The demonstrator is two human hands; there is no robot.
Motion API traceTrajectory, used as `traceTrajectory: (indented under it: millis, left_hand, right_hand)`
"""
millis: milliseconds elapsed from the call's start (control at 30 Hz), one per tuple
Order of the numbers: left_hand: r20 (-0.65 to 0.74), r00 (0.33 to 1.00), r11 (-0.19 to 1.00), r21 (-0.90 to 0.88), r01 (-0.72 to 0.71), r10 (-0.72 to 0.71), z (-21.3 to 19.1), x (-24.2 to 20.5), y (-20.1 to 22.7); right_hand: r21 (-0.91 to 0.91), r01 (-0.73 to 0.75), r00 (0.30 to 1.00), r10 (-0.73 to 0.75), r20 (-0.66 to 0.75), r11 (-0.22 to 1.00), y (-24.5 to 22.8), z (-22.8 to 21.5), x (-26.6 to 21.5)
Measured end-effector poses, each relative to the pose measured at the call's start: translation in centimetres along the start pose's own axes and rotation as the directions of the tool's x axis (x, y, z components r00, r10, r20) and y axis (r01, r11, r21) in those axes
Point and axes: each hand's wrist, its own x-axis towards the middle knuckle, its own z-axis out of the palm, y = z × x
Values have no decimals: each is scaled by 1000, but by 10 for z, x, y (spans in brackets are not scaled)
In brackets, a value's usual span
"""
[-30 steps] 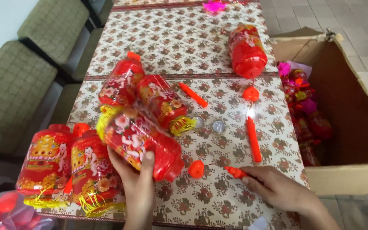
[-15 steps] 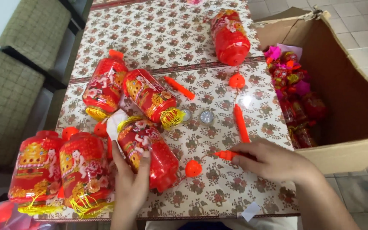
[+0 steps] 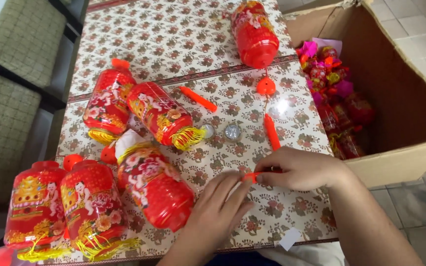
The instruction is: Assembling decorative lanterns by attaching light-up handles, testing the electronic components, and wiping them clean.
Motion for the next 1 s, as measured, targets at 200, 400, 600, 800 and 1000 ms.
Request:
traceTrajectory:
  millis: [200,400,600,800,1000]
  left_hand:
    - [-30,999,1000,-11,27,-27,39,-2,-25]
    - [28,997,997,18,71,-72,39,-11,-28]
    - [-16,989,988,30,149,-149,43,-22,-33]
    - [46,970,964,132,229,-237,41,-24,-33]
    - [85,958,957,121,262,-273,41,-23,-36]
  right_hand:
    - [-11,114,993,-115,-36,993,22,17,5]
    - [-114,394,878,-410,-245,912,35,40,12]
    - [-485,331,746,-539,-391,810,31,51,17]
    - [-248,283,859,-359,-364,927,28,39,15]
    - [-484,428,556,-645,-525,763,34,51,19]
